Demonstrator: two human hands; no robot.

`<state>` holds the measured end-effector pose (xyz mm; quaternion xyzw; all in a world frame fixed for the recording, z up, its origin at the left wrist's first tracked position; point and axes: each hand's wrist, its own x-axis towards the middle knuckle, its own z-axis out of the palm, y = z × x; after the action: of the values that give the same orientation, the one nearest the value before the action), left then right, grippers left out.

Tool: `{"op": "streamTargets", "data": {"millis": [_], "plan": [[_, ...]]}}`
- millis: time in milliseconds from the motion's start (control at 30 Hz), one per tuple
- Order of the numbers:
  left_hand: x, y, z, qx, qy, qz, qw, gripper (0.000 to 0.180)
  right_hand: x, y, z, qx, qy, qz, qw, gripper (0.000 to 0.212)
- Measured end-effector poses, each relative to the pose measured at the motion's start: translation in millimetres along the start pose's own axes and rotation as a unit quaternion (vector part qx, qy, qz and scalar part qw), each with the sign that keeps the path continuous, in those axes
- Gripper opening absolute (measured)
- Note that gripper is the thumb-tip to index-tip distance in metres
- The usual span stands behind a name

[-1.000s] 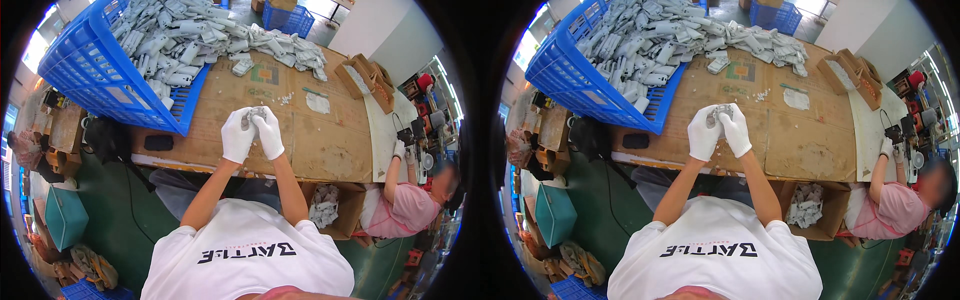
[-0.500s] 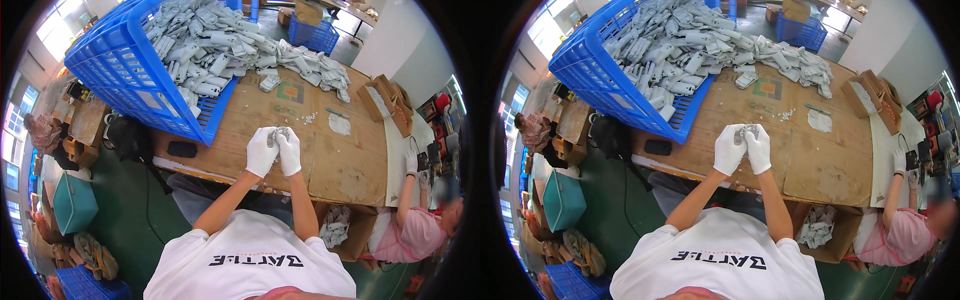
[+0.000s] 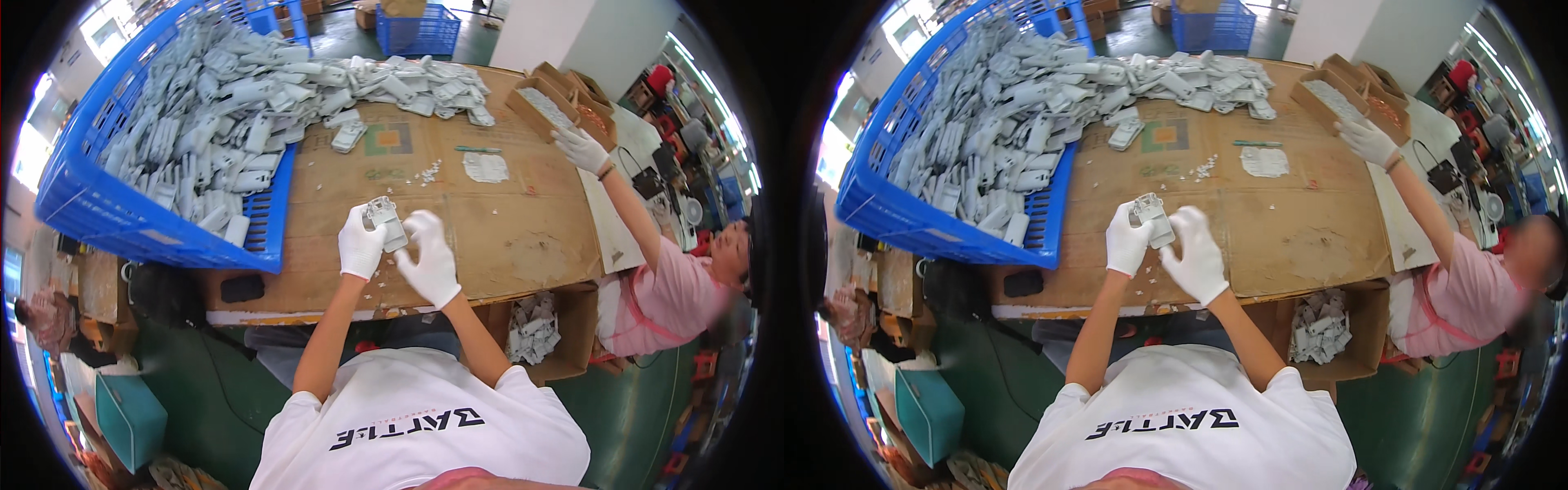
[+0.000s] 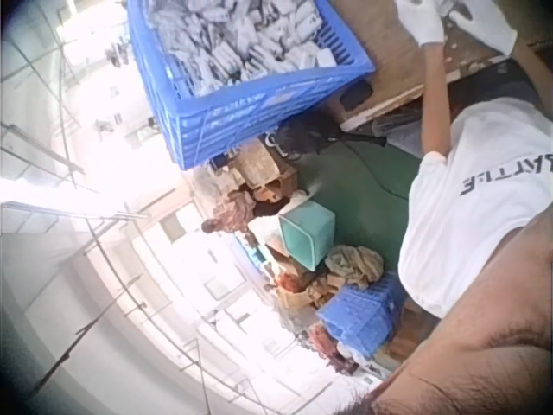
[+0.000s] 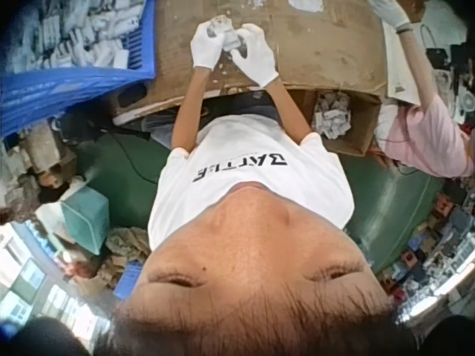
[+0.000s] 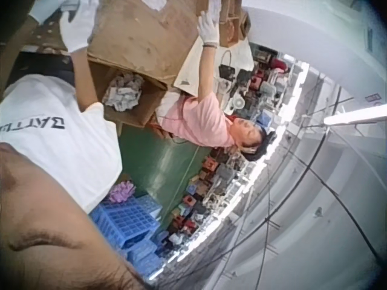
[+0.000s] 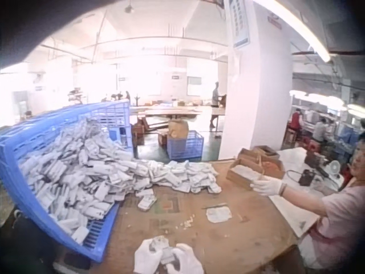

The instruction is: The person picks up a plastic housing and small white components by hand, fits the components into the housing, and places the unit back on the table. They then reach into a blue crate to retrieve another housing and repeat the assembly process.

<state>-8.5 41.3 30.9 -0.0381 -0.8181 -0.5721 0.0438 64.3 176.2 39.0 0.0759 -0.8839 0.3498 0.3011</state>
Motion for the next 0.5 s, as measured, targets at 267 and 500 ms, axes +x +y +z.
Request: {"op": "streamTargets", "data": {"millis": [267,500], "plan": [[-2,10,39,-0.010,-0.141,0.001,0.990,0.038,-13,29,-20,-0.108,-0.074,-0.037,0.991,0.033],[49,-2,62,0.004,-0.253,0.041,0.967,0.044,14,104,-86,-0.129,-0.096,0.082,0.984,0.027]]}}
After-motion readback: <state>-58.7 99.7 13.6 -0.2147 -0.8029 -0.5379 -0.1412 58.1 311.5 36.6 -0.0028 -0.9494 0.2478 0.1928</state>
